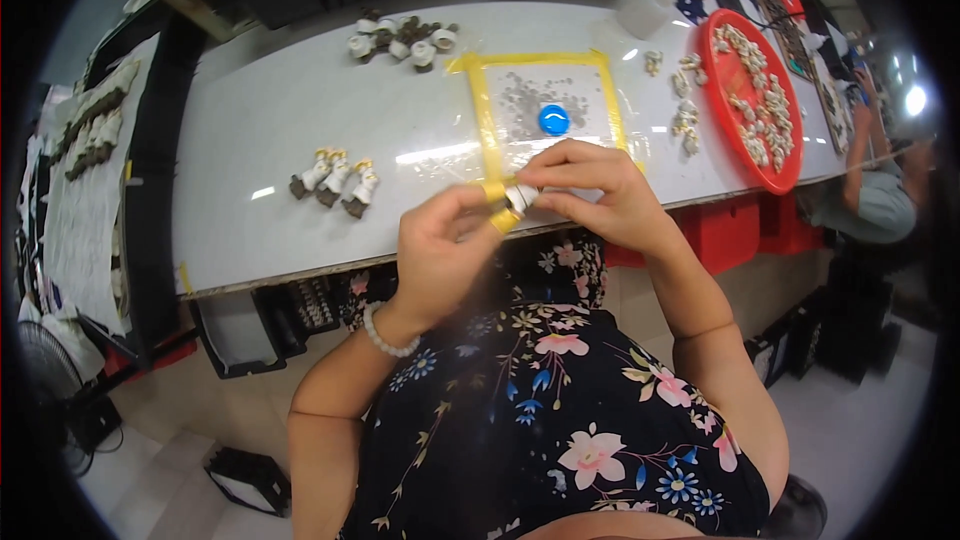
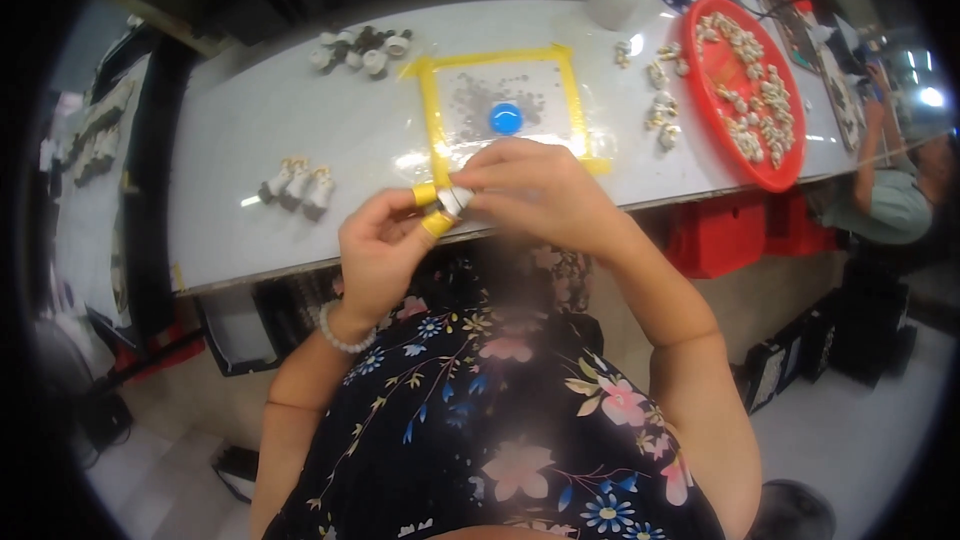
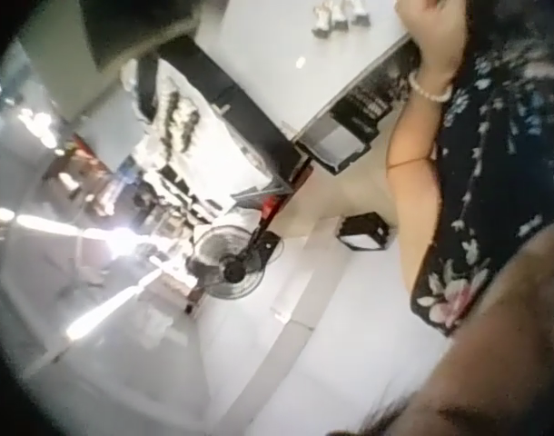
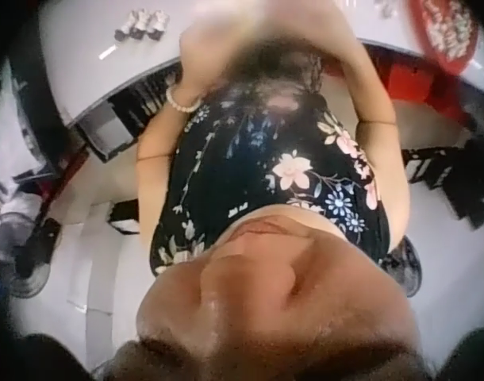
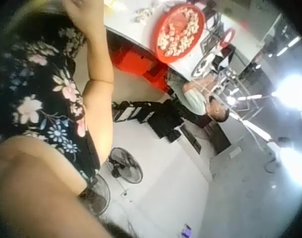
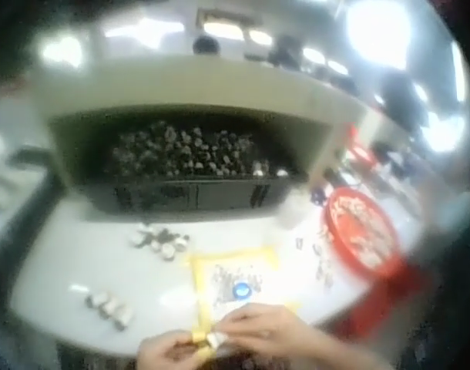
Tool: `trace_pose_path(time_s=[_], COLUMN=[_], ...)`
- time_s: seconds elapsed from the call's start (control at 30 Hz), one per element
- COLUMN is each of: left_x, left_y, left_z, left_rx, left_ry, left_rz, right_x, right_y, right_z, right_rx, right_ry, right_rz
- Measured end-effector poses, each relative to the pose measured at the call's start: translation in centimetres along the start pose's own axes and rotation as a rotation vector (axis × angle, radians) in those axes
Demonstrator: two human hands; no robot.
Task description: The person applies adhesive to small figurine components with a glue applicator, then assembles the components by hand.
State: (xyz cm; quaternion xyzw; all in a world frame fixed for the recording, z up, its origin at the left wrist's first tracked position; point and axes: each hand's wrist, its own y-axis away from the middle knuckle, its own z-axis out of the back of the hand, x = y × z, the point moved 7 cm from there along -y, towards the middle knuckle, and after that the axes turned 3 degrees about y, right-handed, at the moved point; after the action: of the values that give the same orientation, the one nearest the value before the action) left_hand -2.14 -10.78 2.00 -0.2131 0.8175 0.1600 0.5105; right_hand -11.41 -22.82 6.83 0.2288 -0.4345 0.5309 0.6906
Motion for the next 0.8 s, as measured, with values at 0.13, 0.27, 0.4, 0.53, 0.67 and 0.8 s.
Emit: trace_pose_path(time_s=[0.13, 0.27, 0.4, 0.53, 0.67, 0.8], left_x=[-5.1, -5.0, -5.5, -6.3, -6.2, -6.2], left_y=[2.9, 4.4, 4.8, 3.4, 2.1, 1.2], left_z=[0.7, 4.1, 4.8, 4.8, 6.2, 7.3], left_rx=[0.003, -0.187, -0.295, -0.387, -0.437, -0.411], left_ry=[-1.054, -1.388, -1.512, -1.489, -1.463, -1.466], left_rz=[-0.713, -0.726, -0.719, -0.632, -0.499, -0.395], right_x=[-0.3, -0.9, -1.6, -2.1, -2.3, -2.5], right_y=[1.3, 2.3, 3.3, 4.1, 4.1, 3.8], right_z=[0.9, 2.0, 2.0, 1.8, 1.7, 1.7], right_rx=[-0.09, -0.202, -0.283, -0.345, -0.36, -0.368], right_ry=[0.118, 0.252, 0.3, 0.35, 0.337, 0.349], right_rz=[0.06, 0.049, 0.043, 0.051, 0.041, 0.065])
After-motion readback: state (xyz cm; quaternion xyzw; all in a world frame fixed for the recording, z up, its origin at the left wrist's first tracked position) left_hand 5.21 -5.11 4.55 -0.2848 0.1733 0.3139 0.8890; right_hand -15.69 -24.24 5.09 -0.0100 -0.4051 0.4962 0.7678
